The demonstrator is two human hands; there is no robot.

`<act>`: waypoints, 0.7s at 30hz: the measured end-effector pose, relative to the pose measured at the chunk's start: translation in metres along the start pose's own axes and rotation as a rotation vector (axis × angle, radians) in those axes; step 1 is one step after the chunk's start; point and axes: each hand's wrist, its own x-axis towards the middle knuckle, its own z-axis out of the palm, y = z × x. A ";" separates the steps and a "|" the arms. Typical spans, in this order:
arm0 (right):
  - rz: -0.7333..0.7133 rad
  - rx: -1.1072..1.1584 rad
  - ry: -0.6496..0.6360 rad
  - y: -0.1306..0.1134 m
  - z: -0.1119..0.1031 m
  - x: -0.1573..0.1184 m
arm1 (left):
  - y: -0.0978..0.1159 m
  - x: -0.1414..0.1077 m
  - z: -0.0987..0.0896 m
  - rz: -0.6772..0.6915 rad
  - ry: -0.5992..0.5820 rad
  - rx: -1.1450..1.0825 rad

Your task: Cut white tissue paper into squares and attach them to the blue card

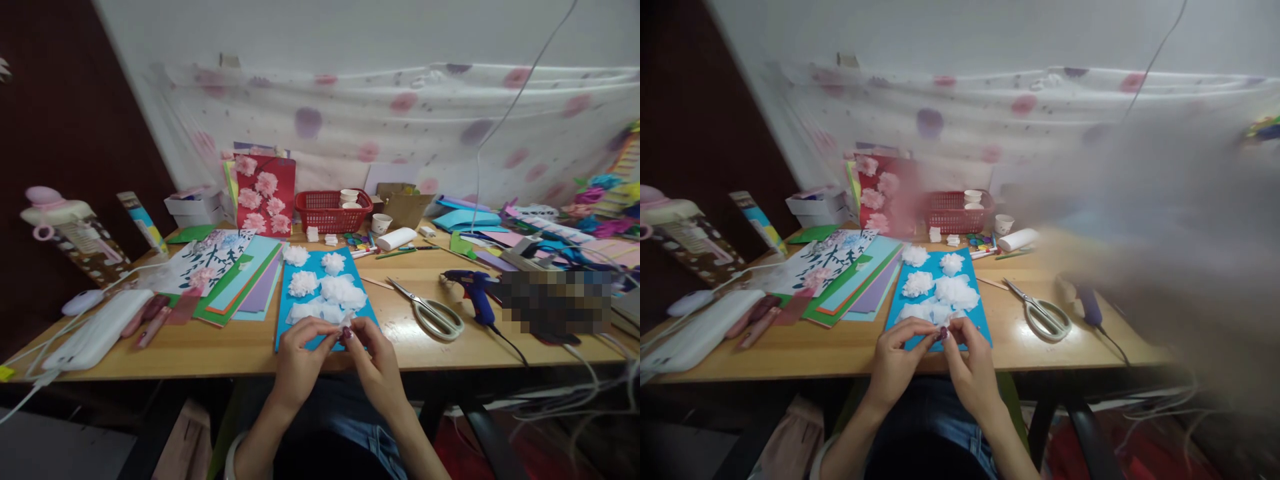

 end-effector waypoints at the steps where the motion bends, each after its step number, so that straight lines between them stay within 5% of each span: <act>1: 0.008 0.021 0.007 0.000 0.000 0.001 | -0.001 0.000 -0.001 -0.004 -0.005 -0.004; 8: 0.094 0.130 0.038 0.006 0.001 0.004 | -0.004 0.005 -0.001 -0.134 0.026 -0.007; 14: 0.101 0.101 0.043 0.009 0.001 0.003 | -0.002 0.005 0.001 -0.101 0.016 -0.024; 21: 0.091 0.123 0.101 0.010 -0.002 0.005 | -0.007 0.009 -0.002 -0.383 0.056 -0.273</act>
